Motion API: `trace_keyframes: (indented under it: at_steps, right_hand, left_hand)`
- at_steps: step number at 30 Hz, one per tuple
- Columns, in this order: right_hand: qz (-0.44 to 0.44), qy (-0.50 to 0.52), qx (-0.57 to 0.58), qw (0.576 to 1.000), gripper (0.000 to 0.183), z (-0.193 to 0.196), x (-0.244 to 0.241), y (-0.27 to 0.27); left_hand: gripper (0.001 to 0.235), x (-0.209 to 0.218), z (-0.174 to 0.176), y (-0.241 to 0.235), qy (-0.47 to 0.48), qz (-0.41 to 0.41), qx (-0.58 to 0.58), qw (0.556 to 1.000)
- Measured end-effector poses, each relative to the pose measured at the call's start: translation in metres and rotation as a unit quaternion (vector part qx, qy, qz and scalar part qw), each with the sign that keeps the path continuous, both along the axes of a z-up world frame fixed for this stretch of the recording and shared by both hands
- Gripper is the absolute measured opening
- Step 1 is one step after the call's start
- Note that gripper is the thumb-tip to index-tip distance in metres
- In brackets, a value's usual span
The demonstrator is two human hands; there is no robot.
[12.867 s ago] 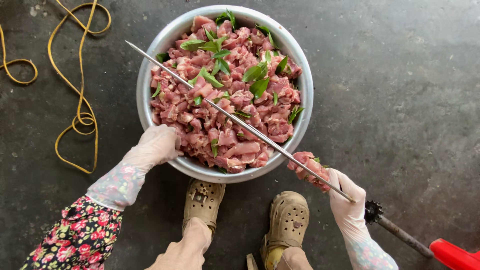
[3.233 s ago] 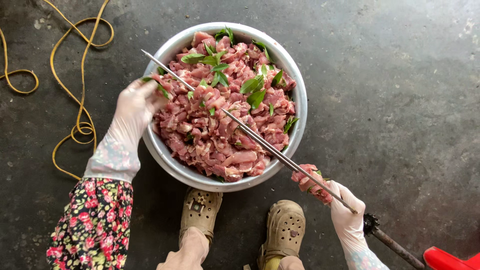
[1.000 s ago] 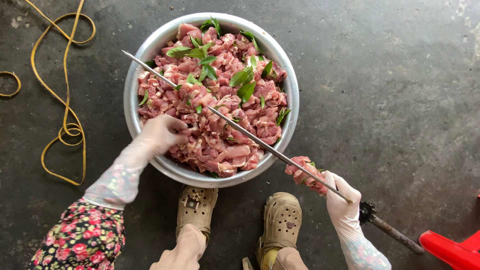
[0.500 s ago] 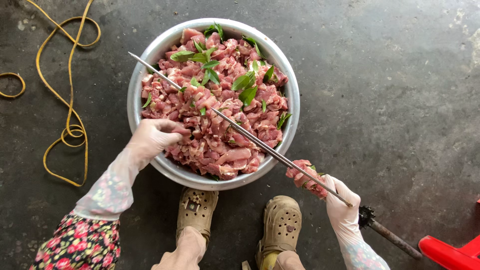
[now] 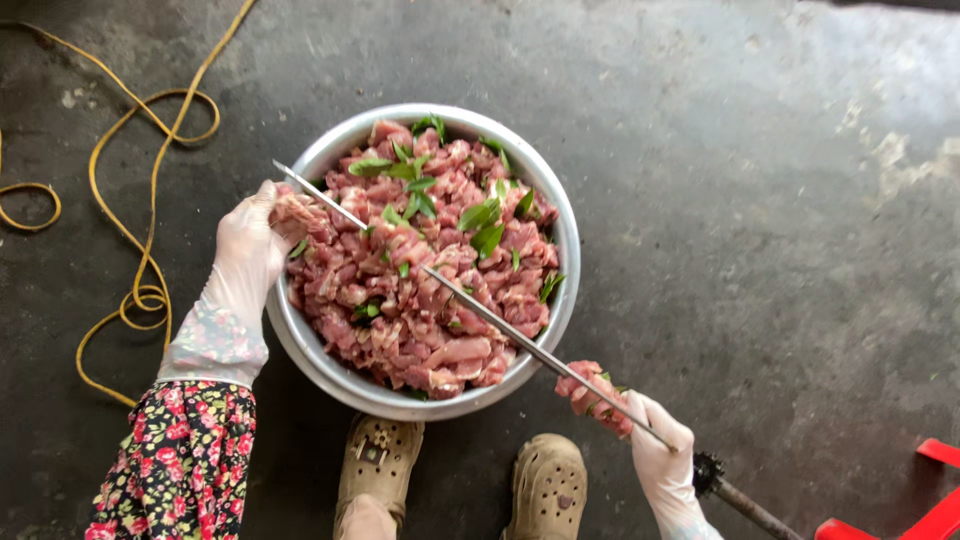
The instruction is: The person sits on the floor and threads pieces of raw meat and green leaves onto metal skewers from a large metal bowl. They repeatedly pick up meat and leaves, slide them onto the skewers, and continue until the skewers are filled.
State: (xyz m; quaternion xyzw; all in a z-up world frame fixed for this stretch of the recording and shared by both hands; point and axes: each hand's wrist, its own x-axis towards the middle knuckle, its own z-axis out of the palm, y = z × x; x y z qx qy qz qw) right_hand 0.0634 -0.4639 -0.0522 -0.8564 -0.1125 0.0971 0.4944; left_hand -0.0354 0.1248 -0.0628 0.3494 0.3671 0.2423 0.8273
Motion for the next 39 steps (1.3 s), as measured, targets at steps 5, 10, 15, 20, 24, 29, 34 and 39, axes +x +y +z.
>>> trace_keyframes:
  at_steps: [5,10,15,20,24,29,34,39]
  right_hand:
    - [0.01,0.011,-0.009,1.0,0.019,-0.001,0.002,-0.002]
    - [0.024,0.042,0.054,0.997,0.018,0.016,0.01,0.017]
    - [0.035,0.007,0.118,0.992,0.018,0.054,0.074,0.061]
    - [0.061,0.026,0.127,0.99,0.018,0.068,0.082,0.068]
    - [0.074,0.063,0.115,0.989,0.018,0.061,0.069,0.068]
    - [0.087,0.097,0.098,0.987,0.019,0.046,0.052,0.068]
    - [0.097,0.118,0.096,0.984,0.019,0.039,0.034,0.072]
    - [0.104,0.078,0.107,0.986,0.019,0.071,0.069,0.081]
  left_hand:
    - [0.017,0.006,-0.018,0.032,0.009,-0.023,0.082,0.996]
    - [0.023,0.005,-0.014,0.018,0.03,0.029,0.223,0.974]
    - [0.02,0.015,0.007,0.008,0.161,0.054,0.298,0.939]
    - [0.02,0.017,0.005,0.008,0.207,0.041,0.276,0.938]
    - [0.018,0.021,0.014,0.001,0.32,0.013,0.343,0.883]
    - [0.018,0.023,0.02,-0.003,0.4,-0.016,0.394,0.828]
    - [0.027,0.024,-0.013,-0.028,0.391,-0.061,0.468,0.79]
    - [0.042,0.049,-0.02,-0.039,0.243,-0.03,0.36,0.9]
